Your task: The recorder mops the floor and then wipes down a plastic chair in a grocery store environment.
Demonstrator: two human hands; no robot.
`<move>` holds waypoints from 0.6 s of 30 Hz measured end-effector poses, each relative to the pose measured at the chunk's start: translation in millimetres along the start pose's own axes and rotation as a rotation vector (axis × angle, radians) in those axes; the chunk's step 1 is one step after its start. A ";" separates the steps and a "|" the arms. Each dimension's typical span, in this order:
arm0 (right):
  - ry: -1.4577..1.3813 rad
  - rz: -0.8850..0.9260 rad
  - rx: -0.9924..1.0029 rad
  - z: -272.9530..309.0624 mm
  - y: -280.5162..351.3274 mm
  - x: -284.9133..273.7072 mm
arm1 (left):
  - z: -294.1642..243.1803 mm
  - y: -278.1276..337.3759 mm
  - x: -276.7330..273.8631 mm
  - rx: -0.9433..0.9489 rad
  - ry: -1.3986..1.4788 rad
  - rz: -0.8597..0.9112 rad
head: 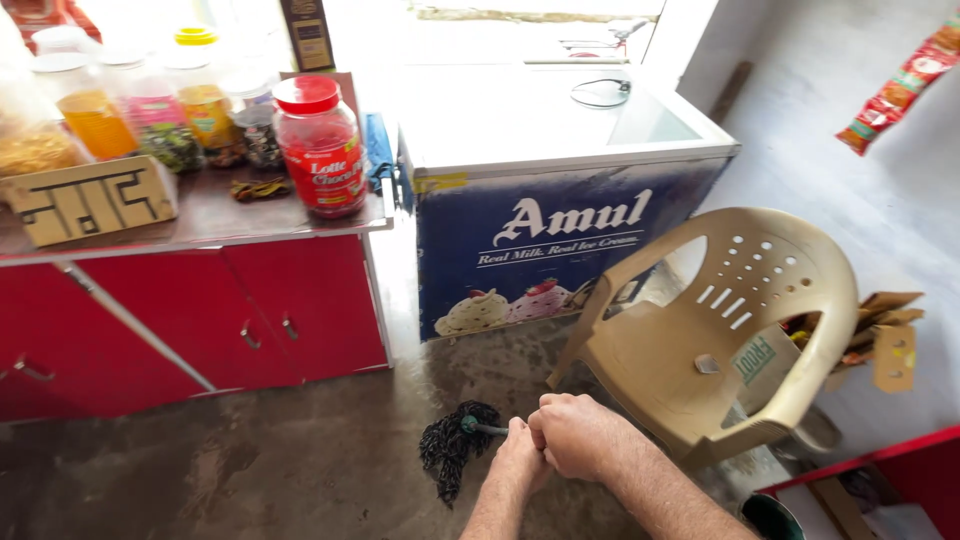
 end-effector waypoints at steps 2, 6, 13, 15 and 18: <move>-0.011 -0.026 0.010 -1.5 -0.8 -0.5 | -4.8 5.3 -8.6 0.037 -0.035 0.027; -0.026 -0.111 -0.014 -9.5 -4.2 3.9 | -6.6 -2.0 -8.9 0.125 -0.116 0.069; -0.063 -0.112 0.043 -8.1 -13.7 -16.2 | -24.6 6.6 -38.1 0.045 -0.097 0.126; -0.069 -0.108 0.054 -7.6 -17.7 -23.4 | -25.5 3.5 -41.9 0.041 -0.092 0.116; -0.065 -0.106 0.048 -14.1 -28.0 -23.3 | -15.4 -21.5 -28.9 0.109 -0.138 0.085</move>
Point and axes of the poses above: each hand's wrist, its own y-axis away from the middle knuckle, its own x-axis out of the palm, z = x × y, the point moved 4 cm from there along -y, towards the middle knuckle, and after that the axes turned 1 degree about x, right-handed, at the moved point
